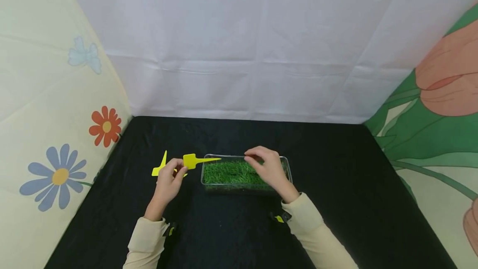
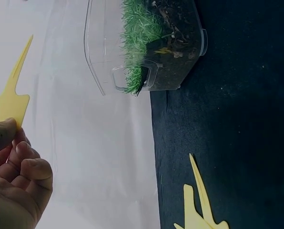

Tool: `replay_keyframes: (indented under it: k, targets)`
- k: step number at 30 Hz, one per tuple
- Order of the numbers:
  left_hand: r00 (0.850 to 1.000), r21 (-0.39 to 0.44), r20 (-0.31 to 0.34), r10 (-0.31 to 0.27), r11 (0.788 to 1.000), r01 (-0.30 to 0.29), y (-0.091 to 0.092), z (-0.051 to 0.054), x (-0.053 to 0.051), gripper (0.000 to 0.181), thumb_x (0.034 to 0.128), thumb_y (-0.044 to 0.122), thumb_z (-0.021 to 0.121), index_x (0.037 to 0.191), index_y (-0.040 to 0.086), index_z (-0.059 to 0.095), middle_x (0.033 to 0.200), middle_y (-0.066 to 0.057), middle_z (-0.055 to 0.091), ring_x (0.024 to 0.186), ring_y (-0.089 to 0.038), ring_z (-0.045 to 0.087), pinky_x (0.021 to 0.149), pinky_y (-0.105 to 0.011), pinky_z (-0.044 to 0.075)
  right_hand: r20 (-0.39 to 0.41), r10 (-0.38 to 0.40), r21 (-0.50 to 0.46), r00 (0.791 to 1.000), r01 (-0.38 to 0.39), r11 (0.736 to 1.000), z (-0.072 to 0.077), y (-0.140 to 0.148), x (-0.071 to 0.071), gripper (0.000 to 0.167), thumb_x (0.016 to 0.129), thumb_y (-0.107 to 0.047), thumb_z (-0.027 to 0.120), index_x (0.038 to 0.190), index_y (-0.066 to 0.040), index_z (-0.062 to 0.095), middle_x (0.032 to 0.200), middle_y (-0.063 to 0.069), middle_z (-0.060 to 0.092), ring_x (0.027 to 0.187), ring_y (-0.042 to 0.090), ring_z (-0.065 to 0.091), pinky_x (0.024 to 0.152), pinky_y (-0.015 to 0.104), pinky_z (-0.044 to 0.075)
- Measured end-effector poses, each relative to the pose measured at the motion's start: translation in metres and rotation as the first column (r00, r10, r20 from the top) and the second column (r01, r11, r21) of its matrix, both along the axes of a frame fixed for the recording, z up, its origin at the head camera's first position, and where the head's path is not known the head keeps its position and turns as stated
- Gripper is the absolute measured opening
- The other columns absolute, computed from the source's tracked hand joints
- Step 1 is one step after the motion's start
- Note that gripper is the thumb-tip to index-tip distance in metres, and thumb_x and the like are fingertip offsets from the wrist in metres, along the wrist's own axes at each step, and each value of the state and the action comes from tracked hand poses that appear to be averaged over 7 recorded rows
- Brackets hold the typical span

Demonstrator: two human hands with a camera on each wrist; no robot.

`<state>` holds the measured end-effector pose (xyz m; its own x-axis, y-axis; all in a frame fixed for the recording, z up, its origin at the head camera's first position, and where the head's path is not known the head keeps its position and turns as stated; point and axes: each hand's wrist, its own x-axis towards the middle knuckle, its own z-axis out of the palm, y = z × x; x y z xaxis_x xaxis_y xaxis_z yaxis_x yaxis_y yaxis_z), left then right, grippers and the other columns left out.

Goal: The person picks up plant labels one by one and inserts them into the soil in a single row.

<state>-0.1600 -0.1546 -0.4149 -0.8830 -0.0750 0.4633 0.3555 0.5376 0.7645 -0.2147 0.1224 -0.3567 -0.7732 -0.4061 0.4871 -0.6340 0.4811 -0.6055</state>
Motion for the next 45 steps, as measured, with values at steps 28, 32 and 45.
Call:
replay_keyframes:
  k: [28, 32, 45]
  targets:
    - [1.0, -0.003, 0.012, -0.027, 1.0, 0.027, 0.003, 0.003, 0.001, 0.014, 0.0777, -0.009, 0.064, 0.085, -0.001, 0.055, 0.074, -0.006, 0.052, 0.064, -0.015, 0.045, 0.057, -0.024, 0.041, -0.062, 0.221, 0.269, 0.973, -0.197, 0.943, 0.003, -0.054, -0.012, 0.012, 0.079, -0.006, 0.069, 0.09, -0.003, 0.07, 0.086, 0.005, 0.064, 0.074, 0.015, 0.06, 0.065, 0.024, 0.048]
    - [1.0, -0.012, 0.002, -0.029, 0.999, 0.029, 0.004, 0.003, 0.001, 0.015, 0.0772, -0.009, 0.064, 0.085, 0.0, 0.055, 0.073, -0.005, 0.052, 0.064, -0.014, 0.044, 0.057, -0.024, 0.041, -0.092, 0.249, 0.32, 0.964, -0.208, 0.924, 0.002, -0.059, -0.013, 0.012, 0.08, -0.008, 0.068, 0.09, -0.003, 0.07, 0.086, 0.005, 0.064, 0.077, 0.015, 0.06, 0.069, 0.025, 0.048]
    - [0.998, -0.033, -0.039, -0.051, 0.998, 0.05, 0.005, 0.003, 0.0, 0.017, 0.076, -0.011, 0.065, 0.085, 0.0, 0.055, 0.074, -0.004, 0.051, 0.064, -0.013, 0.044, 0.056, -0.024, 0.041, -0.002, 0.27, 0.465, 0.963, -0.238, 0.853, 0.009, -0.07, -0.015, 0.009, 0.082, -0.009, 0.067, 0.09, -0.009, 0.071, 0.084, 0.001, 0.064, 0.077, 0.014, 0.059, 0.071, 0.024, 0.048]
